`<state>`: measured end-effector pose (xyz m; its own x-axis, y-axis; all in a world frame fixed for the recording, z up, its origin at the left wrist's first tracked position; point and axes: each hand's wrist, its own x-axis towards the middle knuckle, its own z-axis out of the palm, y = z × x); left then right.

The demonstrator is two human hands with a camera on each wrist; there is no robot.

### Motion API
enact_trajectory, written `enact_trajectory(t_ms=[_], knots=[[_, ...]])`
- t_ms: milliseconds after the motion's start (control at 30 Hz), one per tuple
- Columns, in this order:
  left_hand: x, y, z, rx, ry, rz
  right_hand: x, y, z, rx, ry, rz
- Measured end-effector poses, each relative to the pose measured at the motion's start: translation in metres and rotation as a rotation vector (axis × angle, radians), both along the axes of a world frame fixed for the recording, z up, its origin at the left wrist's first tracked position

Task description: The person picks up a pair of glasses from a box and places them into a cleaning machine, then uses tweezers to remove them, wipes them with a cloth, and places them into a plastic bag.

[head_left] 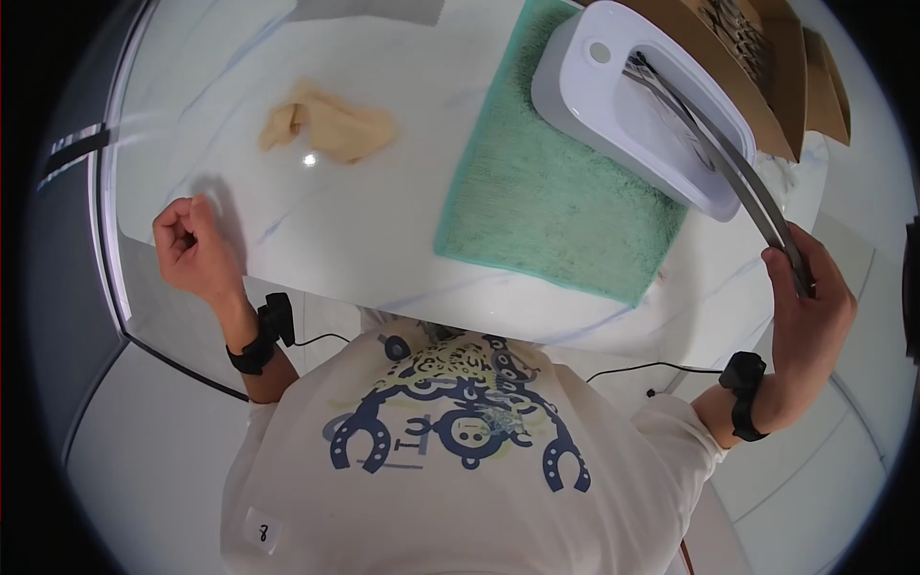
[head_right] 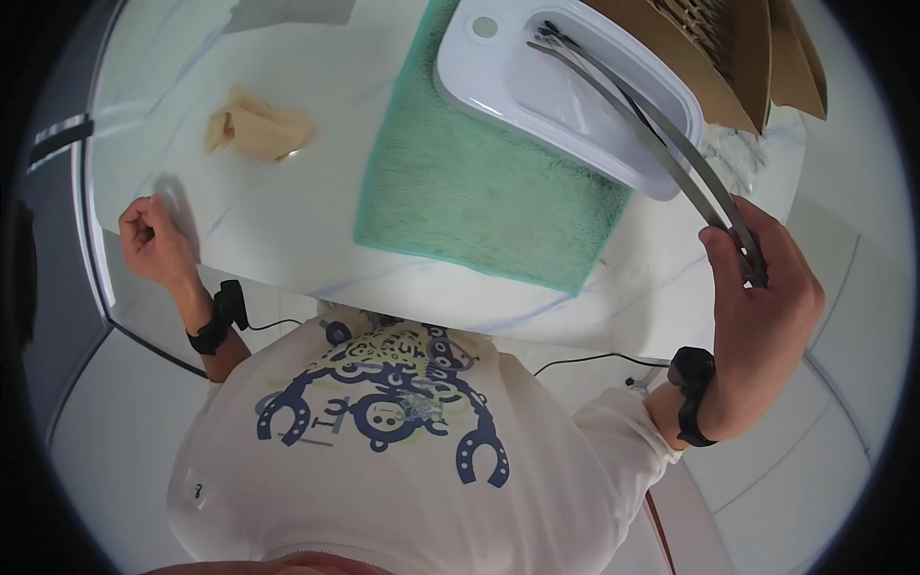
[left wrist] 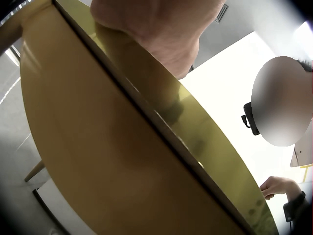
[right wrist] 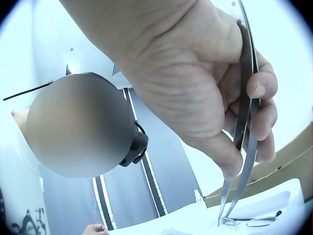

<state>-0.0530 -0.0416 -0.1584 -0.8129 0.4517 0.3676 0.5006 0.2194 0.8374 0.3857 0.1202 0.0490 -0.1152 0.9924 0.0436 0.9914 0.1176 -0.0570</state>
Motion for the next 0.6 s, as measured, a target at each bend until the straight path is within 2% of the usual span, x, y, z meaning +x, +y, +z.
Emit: enact_trajectory(t_ms=[233,433,600], knots=[[-0.002,-0.001,0.001,-0.076,0.001,-0.012,0.001,0.002,0.000,-0.049,-0.008,-0.046],[-0.005,0.001,-0.003,-0.025,-0.015,-0.029,0.019,-0.006,-0.005,-0.031,0.049,-0.020],[-0.008,0.003,-0.004,-0.067,0.053,-0.042,0.027,-0.009,-0.004,-0.065,0.089,-0.079]])
